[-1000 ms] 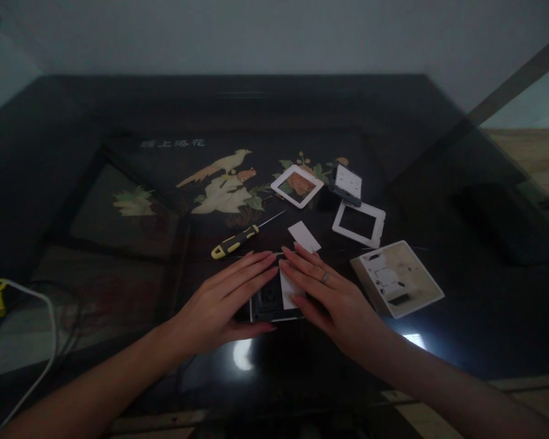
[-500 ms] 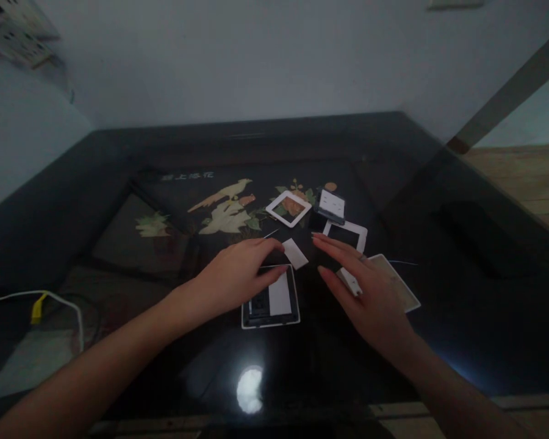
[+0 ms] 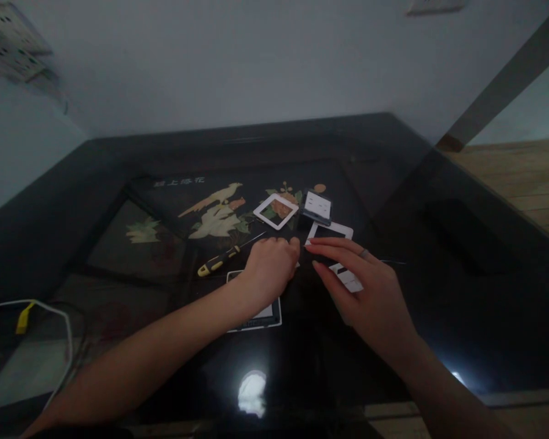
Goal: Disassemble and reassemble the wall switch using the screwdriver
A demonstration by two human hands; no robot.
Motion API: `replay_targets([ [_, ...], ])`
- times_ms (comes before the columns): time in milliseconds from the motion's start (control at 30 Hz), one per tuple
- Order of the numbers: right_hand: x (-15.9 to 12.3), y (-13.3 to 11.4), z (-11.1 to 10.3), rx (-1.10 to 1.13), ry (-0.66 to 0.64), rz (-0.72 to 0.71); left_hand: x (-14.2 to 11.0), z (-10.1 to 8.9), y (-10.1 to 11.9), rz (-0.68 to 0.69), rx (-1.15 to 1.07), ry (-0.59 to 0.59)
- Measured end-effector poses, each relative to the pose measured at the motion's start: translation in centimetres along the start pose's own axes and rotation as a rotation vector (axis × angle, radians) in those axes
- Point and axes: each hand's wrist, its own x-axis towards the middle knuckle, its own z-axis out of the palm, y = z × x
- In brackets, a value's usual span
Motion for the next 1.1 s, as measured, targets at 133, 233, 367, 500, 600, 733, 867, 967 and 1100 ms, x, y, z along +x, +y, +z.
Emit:
replay_targets([
  [133, -0.1, 0.6, 0.3, -0.028, -0.089, 0.046, -0.4, 0.0, -1.6, 0.001, -0.019, 0.059],
  [233, -0.3, 0.6, 0.8, -0.089, -0.183, 0.040, -2.2, -0.6, -4.0, 0.014, -0.052, 0.181],
  [367, -0.8, 0.0, 1.7, -0.092, -0.301, -0.051, -6.1, -0.6, -7.6, 0.119, -0.188, 0.336],
  [500, -1.5, -0.3, 2.7, -0.043, -0.384, -0.106, -9.4, 1.5, -9.4, 0.221, -0.403, 0.288],
  [600, -1.6, -0.1, 3.2, -0.031, -0.406, -0.086, -10.6, 3.2, -9.8, 0.252, -0.459, 0.332],
  [733, -1.6, 0.0, 3.7, -0.030, -0.413, -0.076, -11.0, 4.2, -10.2, 0.280, -0.470, 0.375],
  [867, -2.0, -0.1, 4.4, -0.018, -0.432, -0.115, -11.1, 4.3, -10.5, 0.315, -0.368, 0.437],
  [967, -2.5, -0.1, 4.9, -0.008, -0.478, -0.140, -11.0, 4.5, -10.2, 0.353, -0.262, 0.466],
  [1100, -2.7, 0.0, 5.3, -0.017, -0.528, -0.107, -10.8, 4.7, -9.8, 0.386, -0.189, 0.483],
])
